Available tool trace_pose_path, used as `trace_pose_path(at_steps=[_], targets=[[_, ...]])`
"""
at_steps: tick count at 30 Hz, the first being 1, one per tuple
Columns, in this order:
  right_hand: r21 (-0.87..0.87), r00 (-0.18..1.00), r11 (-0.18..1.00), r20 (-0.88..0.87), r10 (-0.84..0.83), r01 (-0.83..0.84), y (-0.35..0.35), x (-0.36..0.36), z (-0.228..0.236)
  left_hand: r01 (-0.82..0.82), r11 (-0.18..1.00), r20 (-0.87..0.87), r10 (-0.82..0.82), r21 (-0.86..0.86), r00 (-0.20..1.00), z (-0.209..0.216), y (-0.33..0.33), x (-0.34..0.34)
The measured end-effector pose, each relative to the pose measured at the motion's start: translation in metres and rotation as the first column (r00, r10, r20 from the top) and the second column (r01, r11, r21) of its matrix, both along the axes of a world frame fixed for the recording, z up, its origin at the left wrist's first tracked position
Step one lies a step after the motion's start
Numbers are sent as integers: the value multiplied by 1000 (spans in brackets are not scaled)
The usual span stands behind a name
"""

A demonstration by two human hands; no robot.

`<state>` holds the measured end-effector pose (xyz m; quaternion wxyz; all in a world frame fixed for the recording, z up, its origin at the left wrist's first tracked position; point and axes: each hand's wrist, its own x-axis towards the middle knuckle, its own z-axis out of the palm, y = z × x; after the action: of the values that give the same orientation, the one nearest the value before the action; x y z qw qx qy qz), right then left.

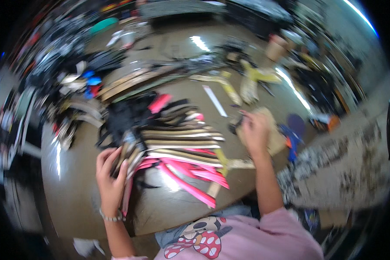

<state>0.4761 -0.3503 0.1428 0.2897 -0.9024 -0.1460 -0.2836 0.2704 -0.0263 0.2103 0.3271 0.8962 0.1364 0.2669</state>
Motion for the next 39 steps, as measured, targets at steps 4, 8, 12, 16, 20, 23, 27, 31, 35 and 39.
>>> trace_pose_path(at_steps=[4,8,12,16,20,23,27,31,35,39], targets=[[97,999,995,-27,23,-20,-1,2,-5,48,997,49,-46,-60,998,25,56,4],[-30,986,999,-168,-19,14,-4,4,-7,-64,997,193,73,-51,979,44,132,51],[21,984,1000,-177,13,-9,-7,4,-7,-151,922,304,38,358,952,56,200,113],[56,972,998,-236,3,11,-6,4,-6,-410,360,249,416,838,875,55,257,162],[55,969,998,-246,2,12,-5,3,-4,-645,330,197,772,689,605,53,309,192],[54,975,998,-220,35,-24,-7,4,-4,-724,486,200,746,490,636,49,337,197],[41,981,998,-190,48,-41,-9,6,-6,-733,608,310,664,306,680,41,354,195],[47,979,998,-198,52,-43,-9,6,-5,-735,591,408,613,332,677,38,363,191],[67,971,997,-235,46,-31,-8,4,-2,-675,673,421,541,303,728,40,369,189],[74,973,997,-227,50,-34,-6,3,0,-618,705,380,496,349,781,47,363,186]])
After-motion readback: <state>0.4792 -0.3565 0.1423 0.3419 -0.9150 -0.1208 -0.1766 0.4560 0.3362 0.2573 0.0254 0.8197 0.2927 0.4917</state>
